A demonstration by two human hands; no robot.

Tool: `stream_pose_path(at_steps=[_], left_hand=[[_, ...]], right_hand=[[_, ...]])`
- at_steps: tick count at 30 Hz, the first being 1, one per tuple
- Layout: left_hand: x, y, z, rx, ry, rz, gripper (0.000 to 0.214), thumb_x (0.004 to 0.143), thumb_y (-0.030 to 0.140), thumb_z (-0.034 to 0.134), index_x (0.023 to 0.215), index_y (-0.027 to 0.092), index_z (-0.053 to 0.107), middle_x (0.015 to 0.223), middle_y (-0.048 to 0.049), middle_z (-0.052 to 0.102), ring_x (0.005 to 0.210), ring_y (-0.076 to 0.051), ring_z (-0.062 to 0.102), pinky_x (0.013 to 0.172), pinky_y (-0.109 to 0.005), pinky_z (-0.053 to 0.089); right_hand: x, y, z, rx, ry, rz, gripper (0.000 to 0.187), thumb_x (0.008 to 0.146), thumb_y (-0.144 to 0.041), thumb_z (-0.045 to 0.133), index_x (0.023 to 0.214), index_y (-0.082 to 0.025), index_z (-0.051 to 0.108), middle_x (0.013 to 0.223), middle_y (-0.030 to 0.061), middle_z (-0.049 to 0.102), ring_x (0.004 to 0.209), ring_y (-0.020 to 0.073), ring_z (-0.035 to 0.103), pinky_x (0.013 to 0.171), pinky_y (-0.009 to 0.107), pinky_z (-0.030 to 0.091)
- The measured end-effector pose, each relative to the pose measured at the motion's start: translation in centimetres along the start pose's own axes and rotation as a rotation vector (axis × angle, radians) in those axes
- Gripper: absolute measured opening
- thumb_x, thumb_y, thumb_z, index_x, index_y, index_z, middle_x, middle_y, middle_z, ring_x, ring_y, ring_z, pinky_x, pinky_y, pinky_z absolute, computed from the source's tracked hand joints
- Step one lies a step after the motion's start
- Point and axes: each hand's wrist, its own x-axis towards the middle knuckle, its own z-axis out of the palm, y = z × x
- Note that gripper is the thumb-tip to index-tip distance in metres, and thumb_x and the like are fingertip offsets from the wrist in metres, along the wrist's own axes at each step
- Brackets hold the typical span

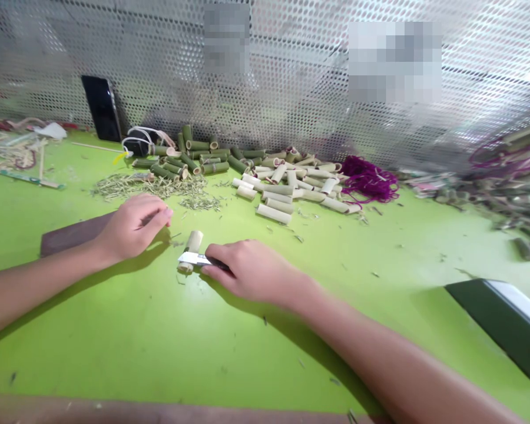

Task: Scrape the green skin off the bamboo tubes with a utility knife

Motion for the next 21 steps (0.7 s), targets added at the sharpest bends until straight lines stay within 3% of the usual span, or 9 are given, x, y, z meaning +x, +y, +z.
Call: stream_pose_path(at_steps=[4,8,11,14,21], left_hand=[[-0.4,0.4,0.0,-0.007,-0.054,0.087,0.019,0.1,0.035,0.051,0.101,0.02,0.063,0.092,-0.0049,0.07,0.084,-0.021,0.063,0.081,-0.037,0.05],[-1.1,0.5,-0.1,-0.005,-0.251,0.419,0.018,0.097,0.033,0.061,0.108,0.02,0.066,0.113,-0.0091,0.07,0.096,-0.023,0.066,0.085,-0.037,0.052],[-1.5,0.4,0.1,0.087,-0.304,0.611,0.018,0.101,0.028,0.058,0.112,0.021,0.069,0.12,-0.0105,0.071,0.092,-0.021,0.067,0.081,-0.036,0.051],[-1.5,0.1,0.4,0.154,-0.244,0.668,0.022,0.105,0.028,0.054,0.118,0.02,0.07,0.117,-0.0104,0.073,0.085,-0.02,0.067,0.075,-0.035,0.048],[-1.5,0.3,0.5,0.162,-0.163,0.649,0.024,0.108,0.032,0.054,0.104,0.025,0.077,0.107,-0.0046,0.078,0.078,-0.018,0.066,0.068,-0.034,0.041]], right_hand=[[0.0,0.0,0.1,-0.016,0.002,0.006,0.032,0.108,-0.042,0.043,0.092,-0.02,0.062,0.07,0.0011,0.065,0.054,0.0129,0.052,0.054,0.027,0.032],[-0.1,-0.1,0.3,-0.033,0.022,0.032,0.035,0.109,-0.043,0.041,0.092,-0.02,0.061,0.069,0.0016,0.065,0.052,0.0125,0.05,0.054,0.027,0.029],[-0.2,-0.3,0.3,-0.053,0.026,0.054,0.036,0.109,-0.044,0.039,0.093,-0.019,0.06,0.07,0.0023,0.066,0.054,0.013,0.051,0.055,0.028,0.028],[-0.2,-0.5,0.2,-0.075,0.029,0.088,0.036,0.11,-0.044,0.038,0.094,-0.019,0.06,0.072,0.003,0.066,0.056,0.0138,0.052,0.055,0.029,0.026],[-0.1,-1.0,0.0,-0.053,0.018,0.158,0.036,0.109,-0.044,0.039,0.096,-0.02,0.062,0.079,0.0043,0.07,0.057,0.0145,0.054,0.056,0.029,0.028]])
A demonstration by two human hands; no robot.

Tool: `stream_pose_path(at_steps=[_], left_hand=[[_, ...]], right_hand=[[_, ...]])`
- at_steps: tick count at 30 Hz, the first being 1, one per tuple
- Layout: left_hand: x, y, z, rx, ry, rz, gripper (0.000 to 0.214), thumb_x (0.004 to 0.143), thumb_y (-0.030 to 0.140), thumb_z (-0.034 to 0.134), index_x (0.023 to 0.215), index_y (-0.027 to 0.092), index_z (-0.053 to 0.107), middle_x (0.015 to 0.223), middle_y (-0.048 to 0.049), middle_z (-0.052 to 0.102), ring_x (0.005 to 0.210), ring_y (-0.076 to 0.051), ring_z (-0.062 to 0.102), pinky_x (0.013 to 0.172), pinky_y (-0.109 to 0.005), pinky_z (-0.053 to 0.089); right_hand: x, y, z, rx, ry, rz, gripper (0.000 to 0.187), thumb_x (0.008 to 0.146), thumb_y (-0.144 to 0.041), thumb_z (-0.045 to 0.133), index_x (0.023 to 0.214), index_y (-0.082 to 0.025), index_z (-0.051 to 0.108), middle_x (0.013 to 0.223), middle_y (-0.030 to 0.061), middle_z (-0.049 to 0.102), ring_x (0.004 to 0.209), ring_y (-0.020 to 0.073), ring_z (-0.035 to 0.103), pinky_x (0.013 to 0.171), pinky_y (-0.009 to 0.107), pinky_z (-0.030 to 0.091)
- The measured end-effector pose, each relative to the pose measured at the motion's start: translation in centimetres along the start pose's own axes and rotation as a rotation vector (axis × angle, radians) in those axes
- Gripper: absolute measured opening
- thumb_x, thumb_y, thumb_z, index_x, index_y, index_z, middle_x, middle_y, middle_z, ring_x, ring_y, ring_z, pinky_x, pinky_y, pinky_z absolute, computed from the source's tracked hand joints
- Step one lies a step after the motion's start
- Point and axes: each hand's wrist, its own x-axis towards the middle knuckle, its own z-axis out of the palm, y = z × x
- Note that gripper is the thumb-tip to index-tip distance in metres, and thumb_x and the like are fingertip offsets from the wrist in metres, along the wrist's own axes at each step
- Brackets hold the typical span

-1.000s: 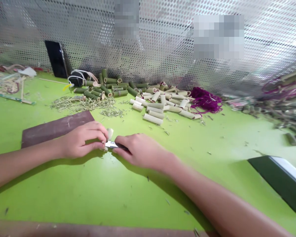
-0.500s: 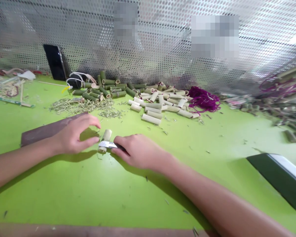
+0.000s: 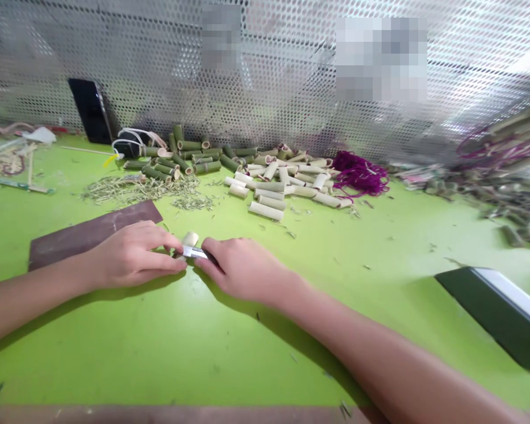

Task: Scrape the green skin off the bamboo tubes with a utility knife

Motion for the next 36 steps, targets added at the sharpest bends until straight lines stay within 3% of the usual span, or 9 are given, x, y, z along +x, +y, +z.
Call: stream_pose_path(at_steps=[7,10,12,15,17,21,26,30,36], left_hand=[[0.2,0.6,-0.2,-0.053,0.091,-0.008,0.017,0.106,0.021,0.057,0.1,0.021,0.073,0.102,-0.0011,0.082,0.086,-0.016,0.073,0.077,-0.034,0.047],[0.1,-0.1,-0.6,-0.001,0.236,-0.164,0.01,0.101,0.025,0.067,0.093,0.021,0.073,0.088,0.001,0.081,0.081,-0.016,0.073,0.076,-0.032,0.049],[-0.1,-0.9,-0.7,0.045,0.254,-0.35,0.023,0.099,0.034,0.07,0.08,0.02,0.069,0.076,0.0007,0.076,0.072,-0.017,0.07,0.072,-0.033,0.049],[-0.2,-1.8,-0.8,0.066,0.189,-0.558,0.038,0.1,0.042,0.064,0.069,0.02,0.062,0.063,0.0015,0.067,0.059,-0.017,0.061,0.069,-0.035,0.048],[-0.1,-1.9,-0.8,0.03,0.131,-0.579,0.032,0.103,0.04,0.056,0.08,0.02,0.067,0.066,0.0011,0.068,0.061,-0.017,0.061,0.073,-0.038,0.05],[0.0,-1.0,-0.7,-0.137,-0.043,-0.501,0.039,0.099,0.052,0.057,0.121,0.02,0.065,0.11,-0.009,0.076,0.098,-0.027,0.071,0.089,-0.045,0.054],[0.1,-0.1,-0.9,-0.26,-0.263,-0.48,0.069,0.092,0.066,0.062,0.146,0.024,0.049,0.151,-0.0143,0.057,0.135,-0.038,0.055,0.111,-0.058,0.045],[0.5,-0.2,-0.6,-0.3,-0.317,-0.511,0.068,0.092,0.065,0.062,0.145,0.023,0.051,0.141,-0.0131,0.064,0.129,-0.038,0.057,0.109,-0.058,0.046],[0.7,0.0,-0.2,-0.317,-0.249,-0.564,0.066,0.086,0.064,0.069,0.135,0.022,0.057,0.133,-0.0136,0.066,0.123,-0.035,0.061,0.103,-0.052,0.052]], right_hand=[[0.0,0.2,0.3,-0.008,0.015,-0.002,0.038,0.109,-0.046,0.039,0.094,-0.02,0.062,0.075,0.0033,0.068,0.055,0.0142,0.054,0.055,0.029,0.028],[0.0,0.2,0.3,0.01,0.003,0.013,0.039,0.109,-0.046,0.037,0.095,-0.02,0.062,0.075,0.0036,0.069,0.055,0.0144,0.054,0.055,0.029,0.03],[0.0,0.1,0.3,0.003,-0.002,0.017,0.039,0.109,-0.046,0.036,0.096,-0.02,0.062,0.076,0.0039,0.069,0.056,0.0146,0.055,0.055,0.029,0.03],[0.0,0.1,0.2,-0.016,0.0,0.008,0.037,0.109,-0.045,0.037,0.098,-0.02,0.062,0.075,0.0035,0.068,0.056,0.0147,0.055,0.055,0.029,0.03],[0.0,0.2,0.3,-0.017,0.0,0.001,0.036,0.11,-0.045,0.038,0.097,-0.02,0.061,0.075,0.0032,0.068,0.055,0.0143,0.055,0.055,0.029,0.03],[0.0,0.1,0.4,0.007,-0.007,0.007,0.037,0.11,-0.045,0.038,0.096,-0.02,0.061,0.076,0.0038,0.069,0.055,0.0138,0.055,0.055,0.029,0.03],[0.1,-0.2,0.1,-0.022,-0.012,0.009,0.033,0.108,-0.042,0.042,0.093,-0.02,0.061,0.074,0.0032,0.068,0.055,0.0139,0.054,0.055,0.028,0.028],[0.1,-0.4,-0.1,-0.031,-0.021,0.018,0.033,0.108,-0.043,0.042,0.092,-0.02,0.061,0.073,0.0026,0.068,0.054,0.0134,0.051,0.055,0.029,0.025],[-0.1,-0.4,-0.1,-0.063,-0.021,0.002,0.034,0.108,-0.044,0.042,0.091,-0.02,0.06,0.071,0.0017,0.066,0.053,0.0133,0.05,0.055,0.03,0.021]])
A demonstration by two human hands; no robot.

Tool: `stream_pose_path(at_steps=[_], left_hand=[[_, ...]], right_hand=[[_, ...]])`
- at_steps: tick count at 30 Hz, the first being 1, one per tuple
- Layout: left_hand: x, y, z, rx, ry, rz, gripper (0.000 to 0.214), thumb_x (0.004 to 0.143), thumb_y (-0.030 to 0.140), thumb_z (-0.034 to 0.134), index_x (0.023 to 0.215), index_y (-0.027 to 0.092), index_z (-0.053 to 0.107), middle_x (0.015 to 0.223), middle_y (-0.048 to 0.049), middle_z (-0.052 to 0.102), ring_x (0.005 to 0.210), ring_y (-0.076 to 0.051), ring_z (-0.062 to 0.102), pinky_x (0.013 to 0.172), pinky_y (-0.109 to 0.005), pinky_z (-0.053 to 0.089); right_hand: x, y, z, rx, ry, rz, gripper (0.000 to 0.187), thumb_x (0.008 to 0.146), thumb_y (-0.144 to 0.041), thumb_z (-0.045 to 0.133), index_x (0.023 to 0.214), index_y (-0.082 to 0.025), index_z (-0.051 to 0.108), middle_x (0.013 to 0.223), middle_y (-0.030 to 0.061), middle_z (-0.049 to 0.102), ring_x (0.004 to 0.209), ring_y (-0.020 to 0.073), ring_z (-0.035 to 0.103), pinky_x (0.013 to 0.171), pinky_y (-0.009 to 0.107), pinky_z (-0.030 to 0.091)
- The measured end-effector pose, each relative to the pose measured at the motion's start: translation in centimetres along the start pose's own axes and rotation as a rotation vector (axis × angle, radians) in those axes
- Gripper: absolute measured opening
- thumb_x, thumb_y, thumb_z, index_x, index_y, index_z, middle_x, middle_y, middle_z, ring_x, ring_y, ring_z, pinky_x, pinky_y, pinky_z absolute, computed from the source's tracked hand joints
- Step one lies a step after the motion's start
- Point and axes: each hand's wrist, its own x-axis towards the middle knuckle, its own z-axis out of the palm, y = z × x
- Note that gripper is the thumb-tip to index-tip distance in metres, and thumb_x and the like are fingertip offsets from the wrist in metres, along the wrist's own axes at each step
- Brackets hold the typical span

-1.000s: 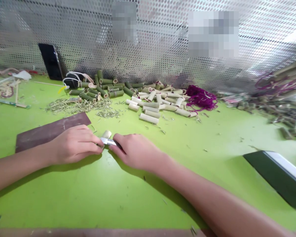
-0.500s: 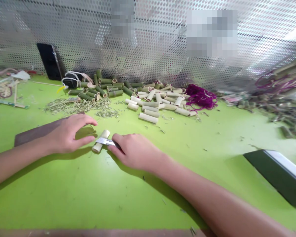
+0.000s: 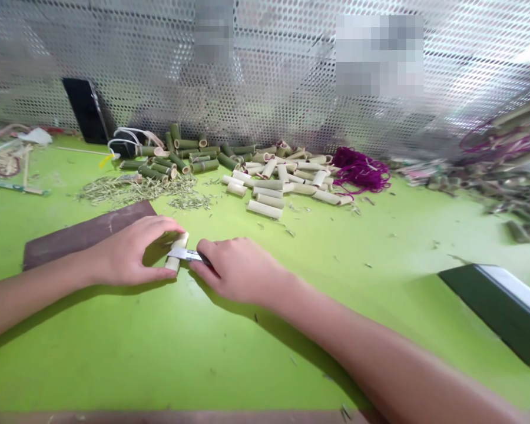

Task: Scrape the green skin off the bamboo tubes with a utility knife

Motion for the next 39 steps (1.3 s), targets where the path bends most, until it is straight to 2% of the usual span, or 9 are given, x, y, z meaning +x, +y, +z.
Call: stream_pose_path(at_steps=[4,7,11,17,21,25,30,33,39], left_hand=[[-0.2,-0.1,0.1,-0.016,0.028,-0.012,0.067,0.085,0.06,0.073,0.137,0.023,0.053,0.128,-0.0126,0.068,0.113,-0.032,0.065,0.093,-0.049,0.055],[-0.1,-0.2,0.2,0.008,0.036,0.022,0.058,0.085,0.061,0.071,0.126,0.022,0.058,0.124,-0.0116,0.069,0.112,-0.033,0.064,0.095,-0.051,0.054],[0.2,0.0,0.2,0.045,0.062,0.06,0.052,0.085,0.059,0.07,0.118,0.02,0.061,0.12,-0.0115,0.068,0.113,-0.033,0.062,0.101,-0.053,0.051],[1.0,0.5,0.5,0.012,0.076,0.043,0.052,0.08,0.06,0.076,0.109,0.017,0.065,0.115,-0.012,0.068,0.105,-0.031,0.065,0.095,-0.049,0.053],[1.4,0.7,0.9,0.024,0.093,0.055,0.054,0.079,0.06,0.078,0.112,0.018,0.066,0.118,-0.0122,0.068,0.111,-0.033,0.064,0.1,-0.051,0.05],[1.5,0.6,1.1,0.005,0.096,0.066,0.056,0.079,0.062,0.078,0.113,0.018,0.066,0.116,-0.0109,0.069,0.108,-0.032,0.064,0.1,-0.051,0.049],[1.5,0.6,1.3,0.021,0.115,0.081,0.063,0.081,0.066,0.076,0.118,0.017,0.065,0.116,-0.0126,0.071,0.11,-0.033,0.064,0.102,-0.05,0.049],[1.4,0.5,1.4,0.042,0.147,0.076,0.066,0.079,0.067,0.077,0.121,0.018,0.062,0.116,-0.0124,0.072,0.109,-0.033,0.066,0.101,-0.051,0.049],[1.3,0.9,1.5,0.005,0.162,0.047,0.048,0.078,0.056,0.08,0.106,0.02,0.063,0.111,-0.0098,0.073,0.102,-0.03,0.069,0.09,-0.044,0.055]], right_hand=[[-0.1,0.1,0.1,-0.013,0.006,-0.018,0.034,0.108,-0.043,0.041,0.09,-0.02,0.059,0.07,0.0015,0.066,0.053,0.0133,0.051,0.056,0.031,0.02],[-0.1,0.1,0.2,-0.021,0.019,-0.016,0.034,0.108,-0.043,0.04,0.09,-0.021,0.059,0.071,0.0019,0.066,0.052,0.0136,0.052,0.055,0.031,0.021],[0.1,0.0,0.4,-0.062,0.068,0.06,0.032,0.108,-0.042,0.04,0.095,-0.021,0.06,0.075,0.003,0.069,0.053,0.0146,0.052,0.054,0.03,0.023],[0.4,-0.2,0.5,-0.11,0.13,0.045,0.029,0.108,-0.038,0.042,0.094,-0.021,0.06,0.075,0.0009,0.068,0.053,0.0138,0.052,0.054,0.028,0.025],[0.7,-0.1,0.4,-0.118,0.116,0.042,0.032,0.109,-0.04,0.04,0.094,-0.021,0.061,0.073,0.0008,0.068,0.052,0.0138,0.052,0.053,0.027,0.026],[1.0,-0.1,0.5,-0.138,0.109,0.051,0.036,0.11,-0.04,0.036,0.095,-0.02,0.062,0.072,0.002,0.069,0.052,0.0145,0.053,0.053,0.028,0.025],[1.1,-0.2,0.7,-0.147,0.116,0.056,0.034,0.109,-0.039,0.036,0.102,-0.021,0.064,0.072,0.0027,0.07,0.053,0.0159,0.054,0.053,0.028,0.026],[1.1,-0.2,0.7,-0.139,0.111,0.069,0.033,0.109,-0.04,0.038,0.099,-0.022,0.063,0.07,0.0022,0.069,0.053,0.0167,0.055,0.054,0.029,0.027],[1.1,-0.1,0.5,-0.1,0.112,0.062,0.034,0.108,-0.041,0.038,0.093,-0.022,0.061,0.069,0.0027,0.069,0.052,0.0165,0.055,0.054,0.029,0.027]])
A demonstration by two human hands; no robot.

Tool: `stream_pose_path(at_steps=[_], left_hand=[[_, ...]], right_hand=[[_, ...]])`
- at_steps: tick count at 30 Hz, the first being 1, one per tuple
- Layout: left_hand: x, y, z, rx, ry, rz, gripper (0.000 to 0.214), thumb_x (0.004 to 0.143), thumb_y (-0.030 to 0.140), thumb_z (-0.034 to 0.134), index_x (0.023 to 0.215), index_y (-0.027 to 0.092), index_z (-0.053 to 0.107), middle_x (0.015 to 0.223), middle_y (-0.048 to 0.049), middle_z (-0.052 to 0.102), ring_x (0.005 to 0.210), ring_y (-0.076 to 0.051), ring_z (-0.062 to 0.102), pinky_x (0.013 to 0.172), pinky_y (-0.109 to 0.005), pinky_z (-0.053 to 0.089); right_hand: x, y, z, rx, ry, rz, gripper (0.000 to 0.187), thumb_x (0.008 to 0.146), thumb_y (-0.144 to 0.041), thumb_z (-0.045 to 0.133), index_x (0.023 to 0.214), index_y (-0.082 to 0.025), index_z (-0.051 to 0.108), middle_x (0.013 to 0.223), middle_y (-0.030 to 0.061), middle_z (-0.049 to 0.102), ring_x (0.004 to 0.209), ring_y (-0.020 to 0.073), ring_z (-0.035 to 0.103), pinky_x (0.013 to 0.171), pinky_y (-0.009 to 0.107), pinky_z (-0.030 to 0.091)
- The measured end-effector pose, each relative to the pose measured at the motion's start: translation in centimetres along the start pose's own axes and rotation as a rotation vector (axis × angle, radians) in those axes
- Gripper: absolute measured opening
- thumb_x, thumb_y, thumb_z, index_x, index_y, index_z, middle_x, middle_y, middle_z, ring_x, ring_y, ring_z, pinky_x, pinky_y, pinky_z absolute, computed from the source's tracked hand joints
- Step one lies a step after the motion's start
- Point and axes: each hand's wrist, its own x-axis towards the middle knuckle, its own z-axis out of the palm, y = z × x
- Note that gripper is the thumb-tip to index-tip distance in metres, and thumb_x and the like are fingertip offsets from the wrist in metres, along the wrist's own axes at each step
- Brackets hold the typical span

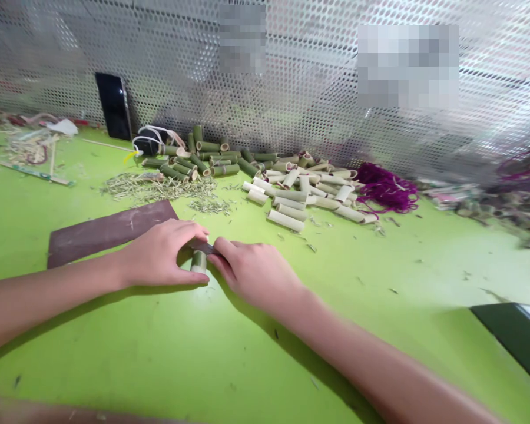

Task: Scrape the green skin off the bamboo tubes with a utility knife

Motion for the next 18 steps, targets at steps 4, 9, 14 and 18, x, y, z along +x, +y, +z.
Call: stream_pose_path(at_steps=[4,9,14,18], left_hand=[[0.0,0.2,0.1,0.005,-0.011,-0.026,0.042,0.078,0.051,0.08,0.1,0.019,0.063,0.107,-0.0102,0.07,0.102,-0.03,0.067,0.087,-0.043,0.056],[0.0,0.1,0.0,-0.031,-0.022,-0.006,0.036,0.08,0.045,0.079,0.103,0.021,0.068,0.111,-0.0095,0.069,0.107,-0.029,0.066,0.091,-0.042,0.055],[0.0,0.0,-0.2,-0.095,-0.048,-0.003,0.049,0.079,0.041,0.082,0.121,0.022,0.064,0.114,-0.0081,0.071,0.107,-0.028,0.067,0.094,-0.043,0.054],[0.1,0.1,-0.4,-0.129,-0.066,-0.081,0.06,0.075,0.042,0.085,0.125,0.023,0.059,0.113,-0.0067,0.072,0.101,-0.027,0.068,0.085,-0.039,0.055]], right_hand=[[0.0,0.1,-0.3,0.045,-0.021,-0.022,0.032,0.107,-0.039,0.04,0.094,-0.022,0.063,0.071,0.003,0.07,0.053,0.0162,0.055,0.054,0.029,0.029],[-0.1,1.1,-0.7,0.137,-0.07,-0.059,0.03,0.106,-0.039,0.042,0.094,-0.022,0.064,0.07,0.0022,0.069,0.053,0.0157,0.055,0.056,0.029,0.033],[-0.2,2.4,-1.0,0.246,-0.138,-0.094,0.035,0.106,-0.043,0.042,0.091,-0.022,0.065,0.068,0.0016,0.067,0.053,0.0148,0.055,0.054,0.027,0.033],[-0.4,2.3,-0.7,0.202,-0.098,-0.099,0.033,0.106,-0.041,0.043,0.093,-0.021,0.066,0.069,0.0016,0.067,0.054,0.0142,0.054,0.054,0.027,0.031]])
